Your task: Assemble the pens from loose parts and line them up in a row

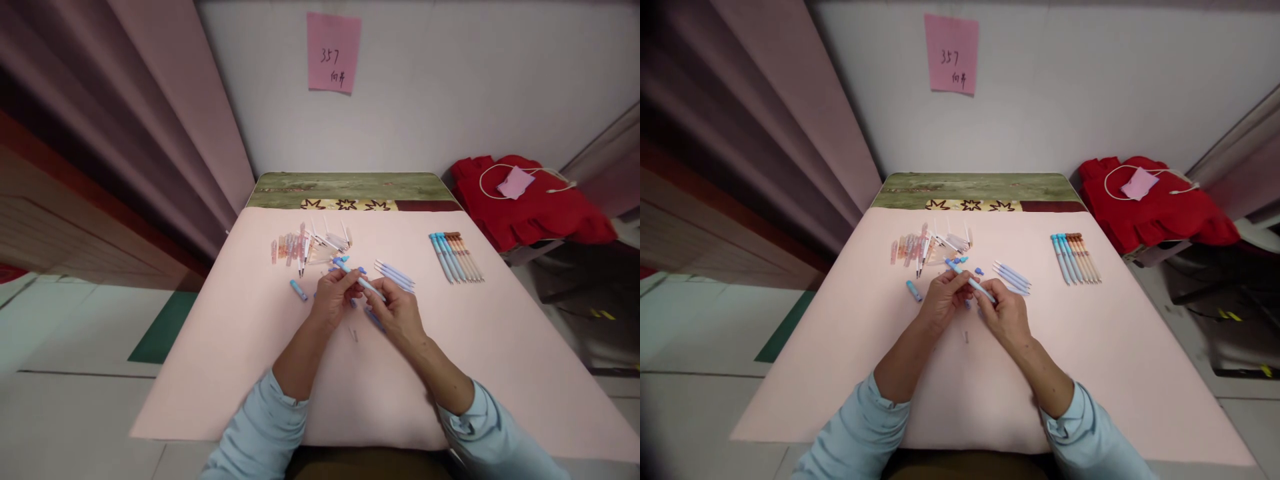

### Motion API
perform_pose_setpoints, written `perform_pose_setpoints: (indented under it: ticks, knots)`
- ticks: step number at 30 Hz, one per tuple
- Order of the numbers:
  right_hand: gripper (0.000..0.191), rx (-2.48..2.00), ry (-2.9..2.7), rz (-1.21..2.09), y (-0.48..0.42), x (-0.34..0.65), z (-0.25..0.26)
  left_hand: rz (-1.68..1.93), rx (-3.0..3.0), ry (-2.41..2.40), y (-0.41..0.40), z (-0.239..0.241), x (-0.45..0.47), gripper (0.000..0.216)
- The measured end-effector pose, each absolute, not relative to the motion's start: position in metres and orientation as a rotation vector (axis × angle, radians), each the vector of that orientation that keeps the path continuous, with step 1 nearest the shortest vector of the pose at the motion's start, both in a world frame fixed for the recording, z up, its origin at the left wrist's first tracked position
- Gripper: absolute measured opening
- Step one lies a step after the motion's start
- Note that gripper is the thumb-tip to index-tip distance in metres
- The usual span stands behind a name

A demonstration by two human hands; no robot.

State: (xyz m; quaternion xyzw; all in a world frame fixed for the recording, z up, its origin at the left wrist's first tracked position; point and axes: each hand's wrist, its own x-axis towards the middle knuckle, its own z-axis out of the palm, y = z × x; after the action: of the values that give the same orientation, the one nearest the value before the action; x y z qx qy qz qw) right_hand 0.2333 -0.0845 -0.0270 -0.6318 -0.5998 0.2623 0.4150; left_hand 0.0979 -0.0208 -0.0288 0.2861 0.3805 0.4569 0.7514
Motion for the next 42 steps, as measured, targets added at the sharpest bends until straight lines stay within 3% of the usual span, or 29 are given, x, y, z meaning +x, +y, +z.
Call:
perform_pose_setpoints:
  ticks: [12, 37, 42]
  knots:
    - [0.035, -1.61, -1.5, 0.681, -0.084, 0.235, -0.028, 0.965, 0.752, 0.857, -0.022, -0.028, 0.096, 0.03]
    - [0.046, -1.355, -1.347, 1.228, -0.083, 0.232, -0.018, 0.942, 0.827, 0.845, -0.022, -0.025, 0.092, 0.032]
    - [0.055, -1.289, -1.26, 1.471, -0.082, 0.231, -0.024, 0.951, 0.722, 0.855, -0.022, -0.027, 0.095, 0.038]
